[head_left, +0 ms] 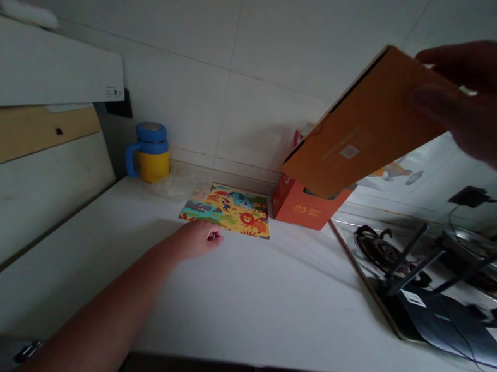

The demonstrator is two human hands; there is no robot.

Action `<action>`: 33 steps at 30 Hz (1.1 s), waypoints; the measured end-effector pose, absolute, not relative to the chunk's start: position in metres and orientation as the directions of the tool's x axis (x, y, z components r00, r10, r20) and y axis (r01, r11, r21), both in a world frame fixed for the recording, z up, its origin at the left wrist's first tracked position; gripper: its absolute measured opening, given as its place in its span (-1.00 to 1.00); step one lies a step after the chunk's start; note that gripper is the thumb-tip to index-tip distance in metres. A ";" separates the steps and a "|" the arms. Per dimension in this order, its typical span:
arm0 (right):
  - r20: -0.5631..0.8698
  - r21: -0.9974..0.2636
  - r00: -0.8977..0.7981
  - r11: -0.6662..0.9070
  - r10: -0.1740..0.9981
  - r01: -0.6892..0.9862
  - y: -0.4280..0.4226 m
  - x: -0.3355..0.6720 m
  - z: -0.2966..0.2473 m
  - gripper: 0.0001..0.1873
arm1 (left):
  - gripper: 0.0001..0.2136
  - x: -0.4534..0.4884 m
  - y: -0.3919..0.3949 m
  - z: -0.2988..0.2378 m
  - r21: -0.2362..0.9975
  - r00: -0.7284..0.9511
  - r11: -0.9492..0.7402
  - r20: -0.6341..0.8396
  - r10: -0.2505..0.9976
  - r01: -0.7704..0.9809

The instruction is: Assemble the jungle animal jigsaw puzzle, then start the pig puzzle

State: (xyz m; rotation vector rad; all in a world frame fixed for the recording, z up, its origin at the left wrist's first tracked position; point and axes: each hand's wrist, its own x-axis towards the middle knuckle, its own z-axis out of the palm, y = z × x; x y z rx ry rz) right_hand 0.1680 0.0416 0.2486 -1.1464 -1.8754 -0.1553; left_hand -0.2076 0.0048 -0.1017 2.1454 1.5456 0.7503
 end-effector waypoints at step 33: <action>0.409 -0.912 0.039 0.406 0.912 0.064 0.054 0.068 -0.078 -0.37 | -0.52 -0.228 -0.016 -0.057 0.983 -0.224 -0.180 0.183 0.957 0.034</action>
